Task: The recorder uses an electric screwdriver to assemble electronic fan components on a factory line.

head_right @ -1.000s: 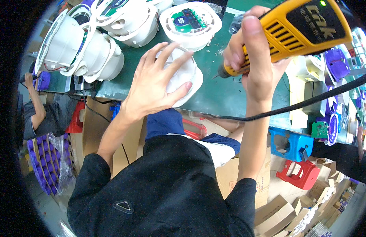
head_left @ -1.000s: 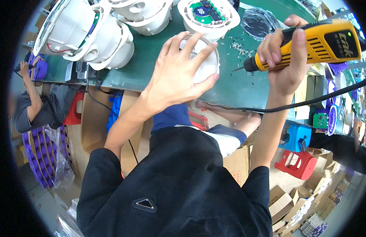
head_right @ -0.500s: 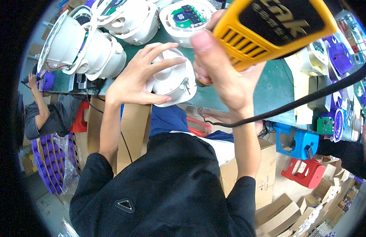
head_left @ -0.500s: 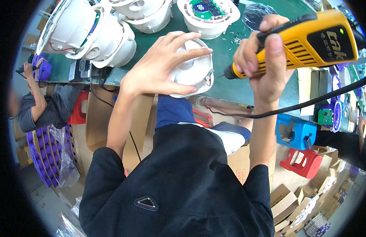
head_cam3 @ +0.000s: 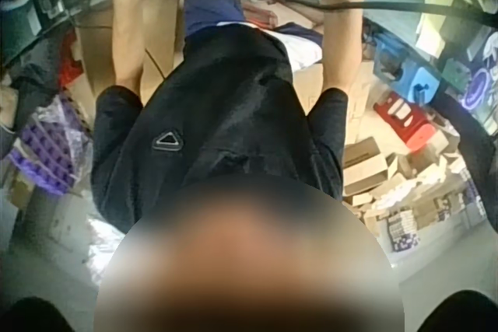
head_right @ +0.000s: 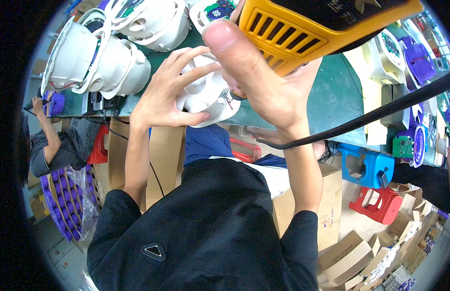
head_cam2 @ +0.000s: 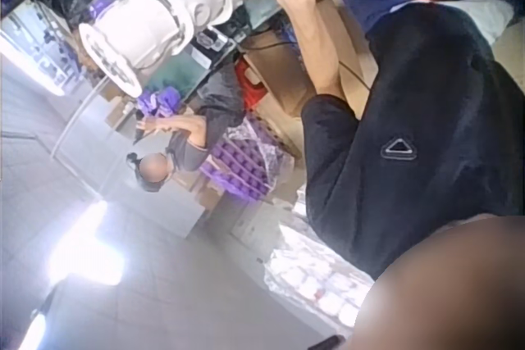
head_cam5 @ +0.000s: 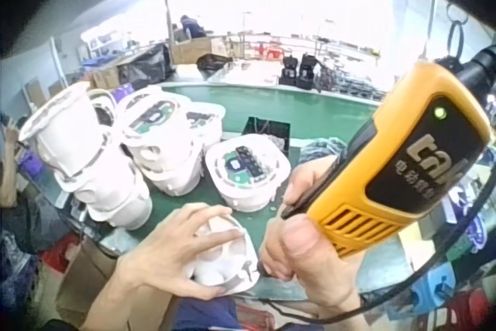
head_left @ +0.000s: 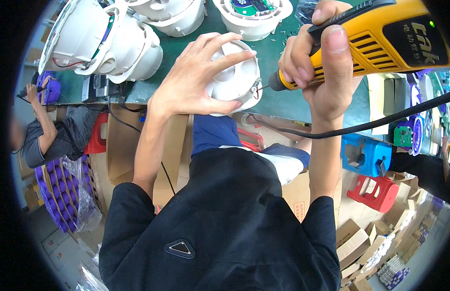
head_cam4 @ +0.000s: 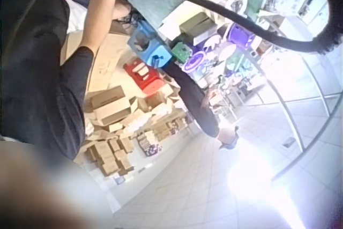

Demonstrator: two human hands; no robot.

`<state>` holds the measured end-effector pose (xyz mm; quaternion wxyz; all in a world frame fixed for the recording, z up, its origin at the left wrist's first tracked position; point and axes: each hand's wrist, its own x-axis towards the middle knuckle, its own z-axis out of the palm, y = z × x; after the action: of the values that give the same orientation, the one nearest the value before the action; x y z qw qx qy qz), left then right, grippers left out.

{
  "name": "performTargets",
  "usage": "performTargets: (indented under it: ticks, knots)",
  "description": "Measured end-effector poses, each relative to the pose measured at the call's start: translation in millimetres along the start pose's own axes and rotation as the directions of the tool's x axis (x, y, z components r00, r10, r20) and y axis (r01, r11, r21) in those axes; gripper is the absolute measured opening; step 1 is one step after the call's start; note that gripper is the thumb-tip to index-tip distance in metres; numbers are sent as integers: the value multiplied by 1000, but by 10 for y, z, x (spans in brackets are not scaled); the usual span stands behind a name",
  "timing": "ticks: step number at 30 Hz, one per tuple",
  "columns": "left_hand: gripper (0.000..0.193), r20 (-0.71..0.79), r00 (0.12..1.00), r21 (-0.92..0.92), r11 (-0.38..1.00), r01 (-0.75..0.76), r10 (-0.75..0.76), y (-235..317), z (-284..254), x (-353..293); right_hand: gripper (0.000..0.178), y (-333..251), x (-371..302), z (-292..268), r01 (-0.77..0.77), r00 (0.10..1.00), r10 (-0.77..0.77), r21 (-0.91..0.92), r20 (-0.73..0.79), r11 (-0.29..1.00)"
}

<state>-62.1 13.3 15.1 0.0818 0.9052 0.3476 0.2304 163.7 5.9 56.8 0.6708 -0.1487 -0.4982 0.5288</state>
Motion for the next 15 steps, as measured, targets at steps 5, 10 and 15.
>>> performTargets:
  ticks: [5,10,15]
  knots:
    - [78,-8,1000,-16,1000,1,-1,7,-19,-28,23,-135,7,56,-154,988,151,-195,-29,969]
    - [80,-25,1000,-9,1000,-11,11,4,-20,-34,30,-54,30,48,-25,1000,25,-11,1,1000]
    - [83,-5,1000,-17,1000,-5,5,-15,-9,-30,40,-77,61,-43,73,966,3,-283,258,956]
